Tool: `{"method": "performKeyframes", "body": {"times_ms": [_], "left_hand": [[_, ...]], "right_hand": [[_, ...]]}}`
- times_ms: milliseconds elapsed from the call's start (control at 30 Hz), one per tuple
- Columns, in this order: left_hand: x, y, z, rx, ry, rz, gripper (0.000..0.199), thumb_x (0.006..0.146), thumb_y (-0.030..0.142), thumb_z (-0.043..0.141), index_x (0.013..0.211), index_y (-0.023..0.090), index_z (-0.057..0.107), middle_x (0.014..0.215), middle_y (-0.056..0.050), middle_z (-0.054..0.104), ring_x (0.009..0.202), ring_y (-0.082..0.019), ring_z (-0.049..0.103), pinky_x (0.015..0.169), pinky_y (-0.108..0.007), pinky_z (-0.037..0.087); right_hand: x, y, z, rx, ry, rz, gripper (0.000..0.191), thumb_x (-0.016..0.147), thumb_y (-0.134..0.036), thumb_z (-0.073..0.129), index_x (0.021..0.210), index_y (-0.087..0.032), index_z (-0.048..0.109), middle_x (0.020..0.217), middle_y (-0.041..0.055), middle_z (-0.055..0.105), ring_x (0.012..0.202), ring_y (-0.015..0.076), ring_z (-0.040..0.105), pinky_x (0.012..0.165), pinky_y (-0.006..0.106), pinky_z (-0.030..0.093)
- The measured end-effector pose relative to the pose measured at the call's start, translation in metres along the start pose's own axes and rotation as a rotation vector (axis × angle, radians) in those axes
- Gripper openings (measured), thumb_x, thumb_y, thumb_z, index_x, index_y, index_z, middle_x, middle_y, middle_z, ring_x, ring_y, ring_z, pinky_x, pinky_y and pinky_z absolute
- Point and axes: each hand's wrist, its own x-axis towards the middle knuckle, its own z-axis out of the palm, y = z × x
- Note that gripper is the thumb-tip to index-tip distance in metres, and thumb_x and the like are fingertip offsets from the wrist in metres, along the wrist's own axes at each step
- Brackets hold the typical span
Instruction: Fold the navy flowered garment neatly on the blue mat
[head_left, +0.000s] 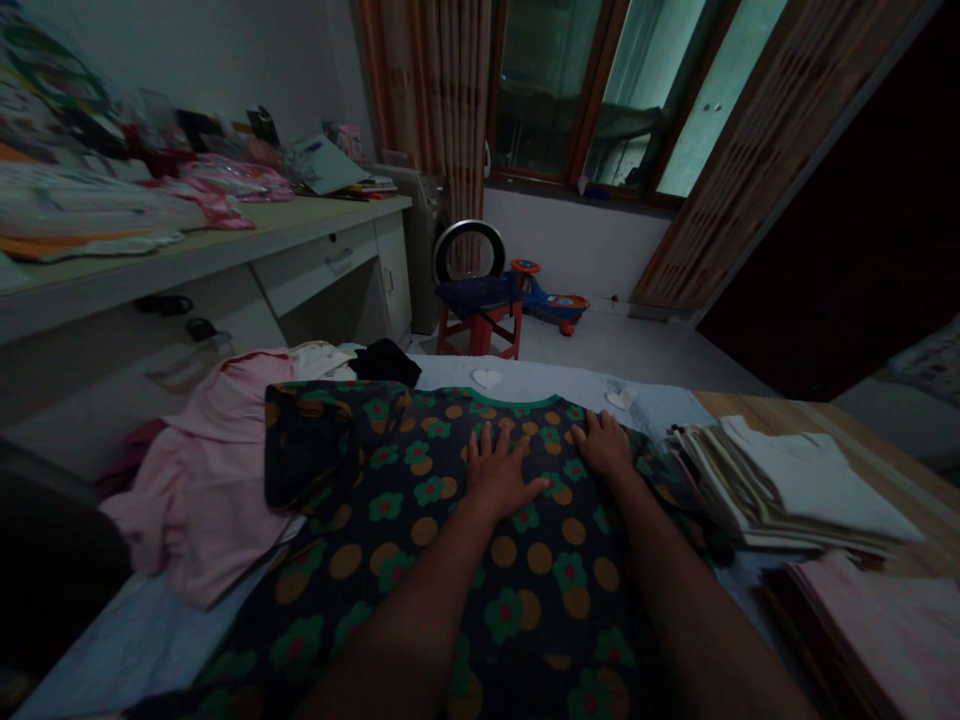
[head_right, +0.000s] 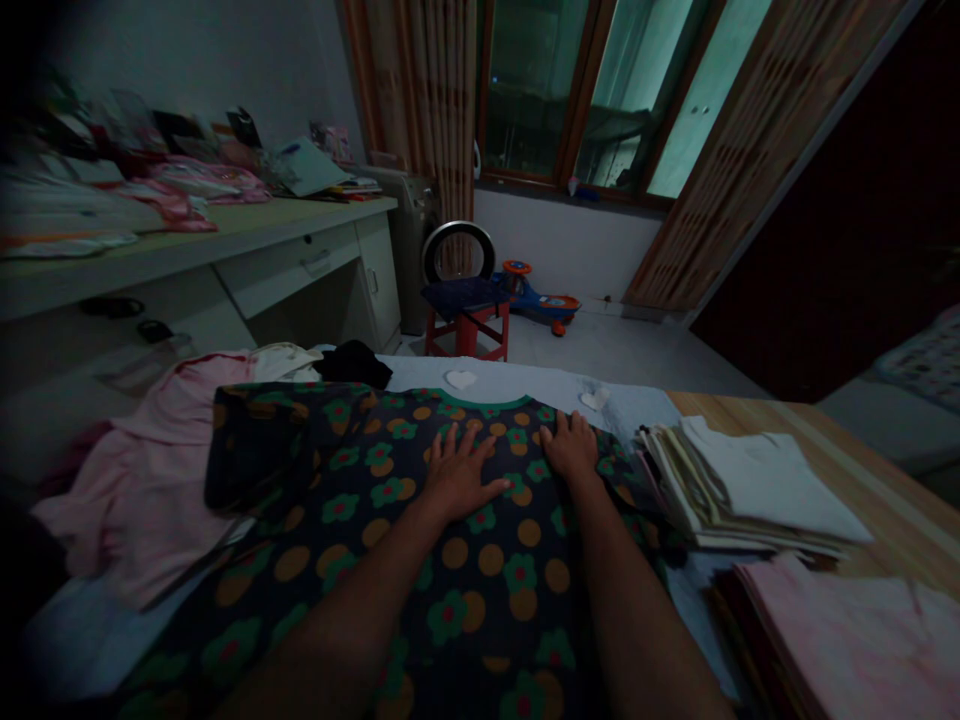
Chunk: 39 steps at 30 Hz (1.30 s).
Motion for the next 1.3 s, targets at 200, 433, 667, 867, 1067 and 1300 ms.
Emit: {"method": "performKeyframes", "body": {"times_ms": [200, 433, 667, 867, 1067, 1300], "left_hand": [[0.001, 0.000, -0.001, 0.000, 0.012, 0.000, 0.080, 0.082, 0.076, 0.044, 0.149, 0.034, 0.036, 0.163, -0.005, 0.024, 0.149, -0.040, 0.010, 0.118, -0.061, 0.011], [0.005, -0.006, 0.004, 0.053, 0.083, -0.002, 0.053, 0.095, 0.048, 0.038, 0.146, 0.032, 0.040, 0.160, -0.002, 0.031, 0.149, -0.030, 0.020, 0.119, -0.056, 0.017], [0.005, -0.016, -0.001, 0.073, 0.160, -0.064, 0.049, 0.095, 0.030, 0.038, 0.144, 0.024, 0.042, 0.156, -0.009, 0.038, 0.147, -0.023, 0.028, 0.119, -0.046, 0.025], [0.004, -0.018, -0.003, 0.117, 0.200, -0.162, 0.053, 0.096, 0.035, 0.040, 0.145, 0.018, 0.041, 0.156, -0.014, 0.038, 0.146, -0.027, 0.029, 0.118, -0.045, 0.026], [0.007, -0.021, -0.001, 0.143, 0.198, -0.244, 0.058, 0.096, 0.040, 0.040, 0.147, 0.015, 0.038, 0.157, -0.016, 0.034, 0.147, -0.028, 0.027, 0.119, -0.045, 0.023], [0.012, -0.024, 0.004, 0.188, 0.203, -0.243, 0.062, 0.096, 0.047, 0.039, 0.148, 0.014, 0.037, 0.158, -0.018, 0.031, 0.148, -0.031, 0.025, 0.118, -0.046, 0.024]], "right_hand": [[0.011, 0.009, 0.000, -0.002, 0.014, -0.025, 0.054, 0.099, -0.045, 0.034, 0.141, -0.013, 0.045, 0.150, 0.0161, 0.042, 0.137, 0.0273, 0.037, 0.110, 0.038, 0.028], [-0.015, -0.045, -0.022, 0.117, 0.068, -0.094, 0.046, 0.093, -0.028, 0.044, 0.137, -0.017, 0.051, 0.142, 0.0142, 0.052, 0.130, 0.0266, 0.046, 0.107, 0.039, 0.032], [-0.051, -0.098, -0.009, 0.170, -0.030, -0.209, 0.044, 0.097, -0.034, 0.038, 0.137, -0.022, 0.052, 0.153, 0.0085, 0.041, 0.142, 0.0258, 0.031, 0.113, 0.048, 0.024], [-0.054, -0.098, -0.003, 0.177, -0.069, -0.220, 0.060, 0.098, -0.049, 0.033, 0.151, -0.020, 0.037, 0.161, 0.0085, 0.025, 0.149, 0.0272, 0.017, 0.118, 0.051, 0.012], [-0.051, -0.097, -0.004, 0.171, -0.079, -0.240, 0.063, 0.098, -0.051, 0.032, 0.152, -0.019, 0.035, 0.162, 0.0080, 0.024, 0.149, 0.0280, 0.015, 0.118, 0.053, 0.010], [-0.052, -0.098, -0.003, 0.188, -0.073, -0.241, 0.063, 0.098, -0.051, 0.032, 0.152, -0.018, 0.035, 0.162, 0.0094, 0.024, 0.149, 0.0297, 0.014, 0.118, 0.053, 0.009]]}}
